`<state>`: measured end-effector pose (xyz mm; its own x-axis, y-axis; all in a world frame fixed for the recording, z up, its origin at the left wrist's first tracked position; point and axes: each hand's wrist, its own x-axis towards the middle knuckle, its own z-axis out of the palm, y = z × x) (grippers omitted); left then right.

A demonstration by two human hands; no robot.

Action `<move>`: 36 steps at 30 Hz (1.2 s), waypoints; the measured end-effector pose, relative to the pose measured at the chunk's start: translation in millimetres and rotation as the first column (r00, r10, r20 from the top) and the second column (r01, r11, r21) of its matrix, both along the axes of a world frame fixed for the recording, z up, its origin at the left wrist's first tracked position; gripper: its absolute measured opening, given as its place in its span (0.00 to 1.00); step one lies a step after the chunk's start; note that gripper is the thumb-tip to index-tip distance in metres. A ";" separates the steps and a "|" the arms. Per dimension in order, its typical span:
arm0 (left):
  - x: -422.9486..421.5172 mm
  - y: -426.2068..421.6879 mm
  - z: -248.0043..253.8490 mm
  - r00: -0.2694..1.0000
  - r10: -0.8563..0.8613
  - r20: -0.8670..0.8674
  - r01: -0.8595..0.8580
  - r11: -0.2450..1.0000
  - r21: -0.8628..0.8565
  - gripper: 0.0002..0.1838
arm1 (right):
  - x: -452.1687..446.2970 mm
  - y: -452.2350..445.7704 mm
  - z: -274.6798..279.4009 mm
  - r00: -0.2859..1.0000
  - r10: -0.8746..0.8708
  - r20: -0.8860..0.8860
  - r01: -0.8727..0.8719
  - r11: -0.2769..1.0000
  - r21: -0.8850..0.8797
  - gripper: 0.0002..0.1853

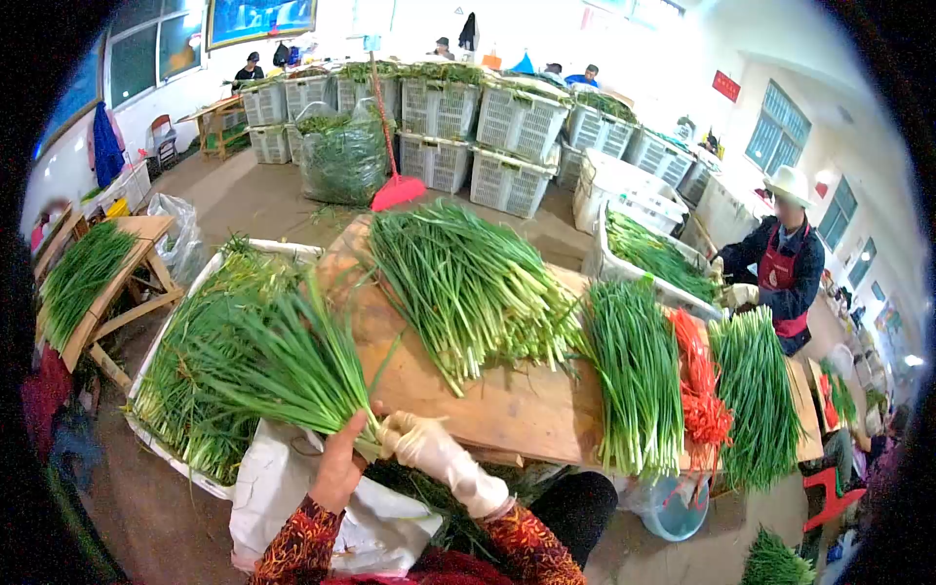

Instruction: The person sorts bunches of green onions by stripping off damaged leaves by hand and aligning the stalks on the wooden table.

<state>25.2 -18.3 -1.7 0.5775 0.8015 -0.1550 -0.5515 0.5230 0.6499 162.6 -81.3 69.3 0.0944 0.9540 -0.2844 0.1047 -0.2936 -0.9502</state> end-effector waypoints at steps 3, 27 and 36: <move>2.6 -10.5 8.4 0.999 -0.008 -0.041 0.009 1.000 0.015 0.15 | 0.9 -11.5 -11.9 0.965 -0.162 0.208 0.092 0.945 0.313 0.13; 3.3 -15.1 -15.2 0.996 0.051 -0.078 -0.056 0.997 -0.060 0.16 | -17.8 15.9 -46.9 0.924 -0.370 0.097 0.322 0.889 0.326 0.06; 0.1 -8.3 -2.6 0.997 -0.038 0.060 0.052 0.967 -0.248 0.13 | -24.3 -14.9 -40.1 0.920 -0.221 -0.323 0.348 0.841 0.414 0.04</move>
<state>25.2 -26.6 -4.3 0.6252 0.7147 -0.3137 -0.5546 0.6896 0.4658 138.3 -96.3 29.2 0.3674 0.9220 0.1222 -0.1768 0.1982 -0.9641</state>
